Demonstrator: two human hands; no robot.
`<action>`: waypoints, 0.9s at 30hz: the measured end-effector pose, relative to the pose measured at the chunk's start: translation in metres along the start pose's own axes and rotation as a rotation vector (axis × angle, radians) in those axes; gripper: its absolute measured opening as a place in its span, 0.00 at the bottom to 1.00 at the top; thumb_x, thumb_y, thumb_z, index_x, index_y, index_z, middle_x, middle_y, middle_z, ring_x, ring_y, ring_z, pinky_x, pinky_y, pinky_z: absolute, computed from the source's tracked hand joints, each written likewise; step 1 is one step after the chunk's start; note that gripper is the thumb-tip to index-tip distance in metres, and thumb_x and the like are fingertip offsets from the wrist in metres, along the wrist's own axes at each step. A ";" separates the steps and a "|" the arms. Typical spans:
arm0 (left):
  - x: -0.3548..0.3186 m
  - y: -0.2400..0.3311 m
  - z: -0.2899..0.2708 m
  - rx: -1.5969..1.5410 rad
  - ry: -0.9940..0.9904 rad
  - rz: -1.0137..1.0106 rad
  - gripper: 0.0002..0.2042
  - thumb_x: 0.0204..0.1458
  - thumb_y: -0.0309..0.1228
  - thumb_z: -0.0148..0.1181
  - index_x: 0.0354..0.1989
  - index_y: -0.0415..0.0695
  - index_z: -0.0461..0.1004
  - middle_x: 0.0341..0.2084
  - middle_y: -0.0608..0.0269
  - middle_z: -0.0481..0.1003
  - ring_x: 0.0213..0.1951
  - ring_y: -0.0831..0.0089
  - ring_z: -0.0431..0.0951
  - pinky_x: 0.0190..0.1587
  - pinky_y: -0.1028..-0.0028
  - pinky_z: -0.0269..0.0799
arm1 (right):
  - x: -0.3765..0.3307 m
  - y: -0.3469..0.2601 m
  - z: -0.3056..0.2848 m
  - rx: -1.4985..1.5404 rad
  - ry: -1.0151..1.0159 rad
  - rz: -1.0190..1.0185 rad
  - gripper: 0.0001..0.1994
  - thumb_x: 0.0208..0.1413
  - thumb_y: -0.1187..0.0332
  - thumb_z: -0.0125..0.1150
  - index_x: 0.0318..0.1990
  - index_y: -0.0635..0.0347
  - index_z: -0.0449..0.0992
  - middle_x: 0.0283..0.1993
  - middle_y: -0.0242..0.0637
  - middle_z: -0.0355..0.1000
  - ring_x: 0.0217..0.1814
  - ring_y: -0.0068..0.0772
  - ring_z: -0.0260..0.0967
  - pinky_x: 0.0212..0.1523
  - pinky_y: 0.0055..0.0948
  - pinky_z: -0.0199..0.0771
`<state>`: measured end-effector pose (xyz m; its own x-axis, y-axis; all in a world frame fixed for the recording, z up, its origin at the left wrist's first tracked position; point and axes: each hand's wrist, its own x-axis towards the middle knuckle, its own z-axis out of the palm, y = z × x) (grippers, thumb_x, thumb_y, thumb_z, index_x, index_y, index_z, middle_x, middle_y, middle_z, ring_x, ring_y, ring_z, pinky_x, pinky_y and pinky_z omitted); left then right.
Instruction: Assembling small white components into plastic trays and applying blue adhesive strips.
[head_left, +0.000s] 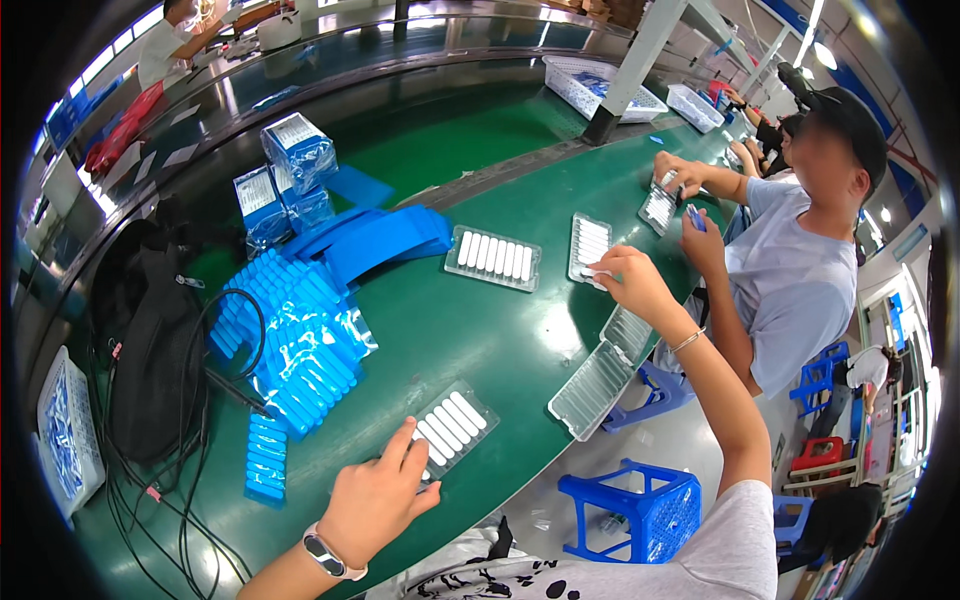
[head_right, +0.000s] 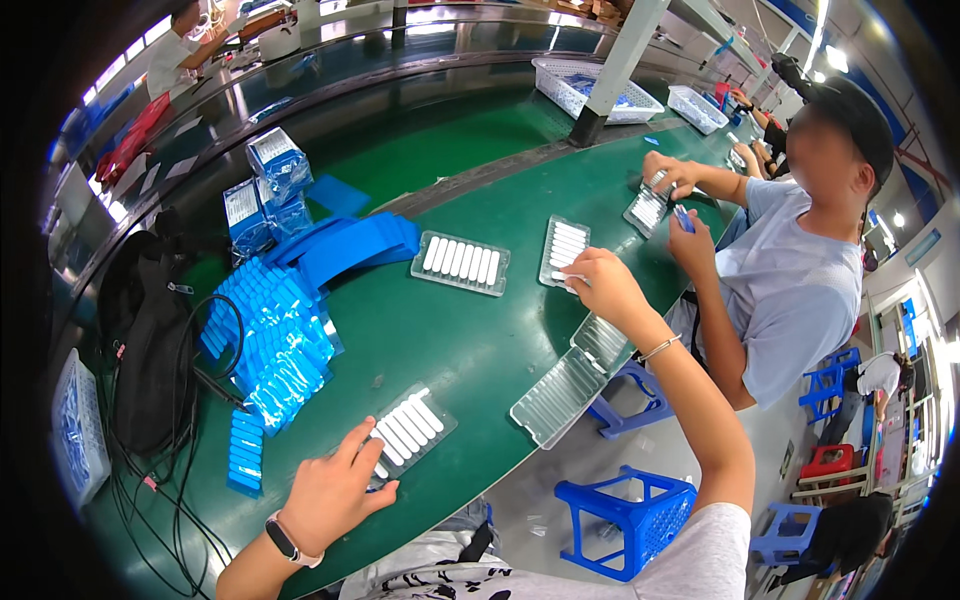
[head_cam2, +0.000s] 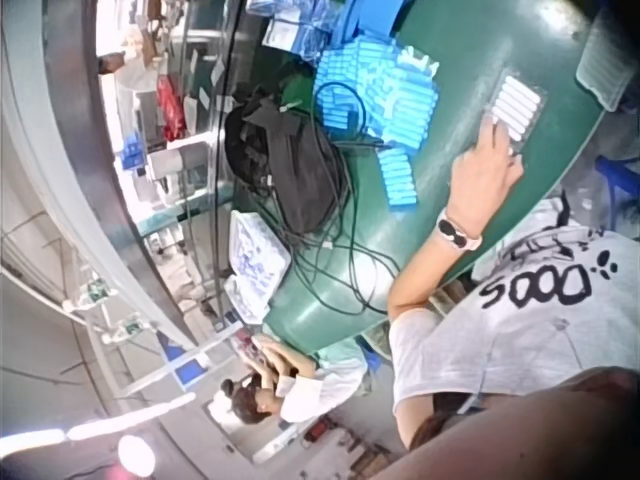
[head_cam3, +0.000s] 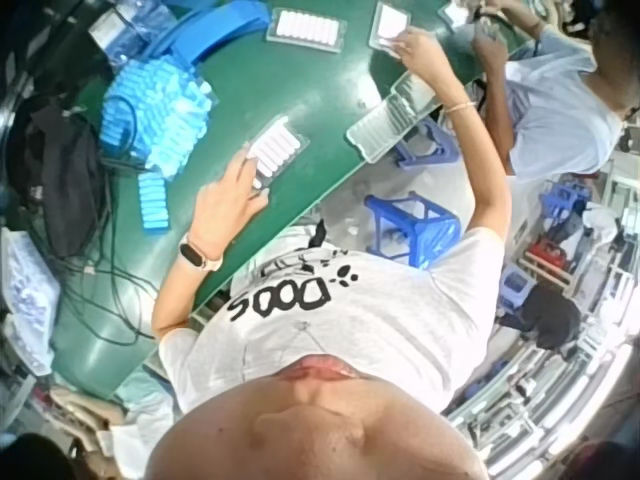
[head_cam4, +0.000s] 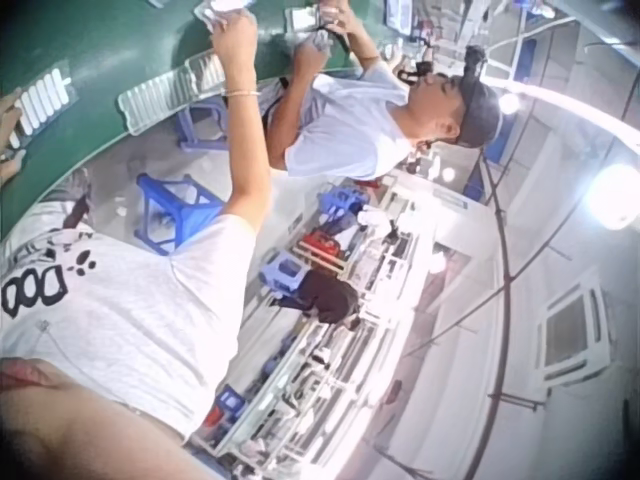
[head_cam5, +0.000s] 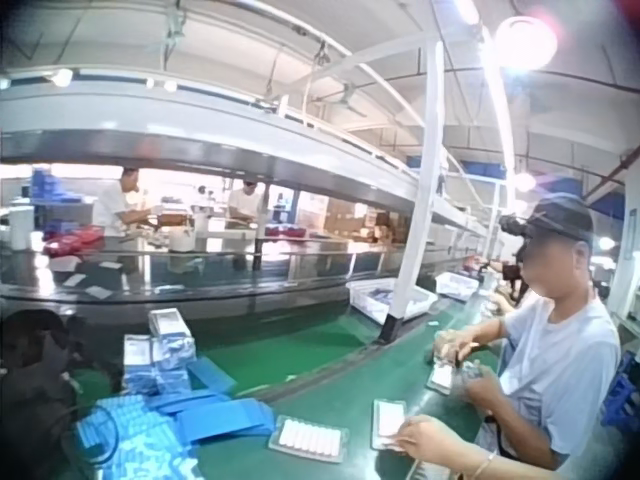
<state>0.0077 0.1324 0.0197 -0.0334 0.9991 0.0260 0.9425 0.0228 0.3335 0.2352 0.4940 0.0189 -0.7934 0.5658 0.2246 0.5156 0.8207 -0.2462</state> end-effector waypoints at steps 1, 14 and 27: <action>-0.004 -0.001 -0.003 0.001 -0.002 -0.005 0.22 0.40 0.41 0.66 0.40 0.41 0.68 0.51 0.54 0.68 0.22 0.65 0.77 0.22 0.70 0.74 | 0.003 -0.004 -0.001 0.068 -0.029 0.113 0.09 0.44 0.72 0.63 0.35 0.60 0.80 0.34 0.40 0.72 0.35 0.41 0.70 0.38 0.35 0.71; -0.020 -0.004 -0.014 0.018 -0.043 -0.059 0.21 0.41 0.40 0.65 0.41 0.42 0.68 0.53 0.54 0.68 0.19 0.70 0.76 0.21 0.73 0.73 | 0.027 0.012 0.000 0.146 -0.077 0.258 0.09 0.42 0.69 0.67 0.32 0.60 0.77 0.32 0.38 0.71 0.32 0.33 0.68 0.35 0.31 0.69; -0.050 -0.012 -0.017 -0.097 -0.045 -0.145 0.21 0.40 0.37 0.66 0.42 0.44 0.69 0.52 0.60 0.66 0.22 0.67 0.76 0.22 0.71 0.73 | 0.022 0.019 -0.003 0.183 -0.342 0.185 0.27 0.63 0.55 0.46 0.55 0.75 0.64 0.60 0.53 0.61 0.63 0.45 0.58 0.63 0.31 0.53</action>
<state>-0.0073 0.0813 0.0302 -0.1495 0.9863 -0.0700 0.8924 0.1651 0.4200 0.2283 0.5221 0.0225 -0.7702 0.6180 -0.1575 0.6181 0.6626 -0.4229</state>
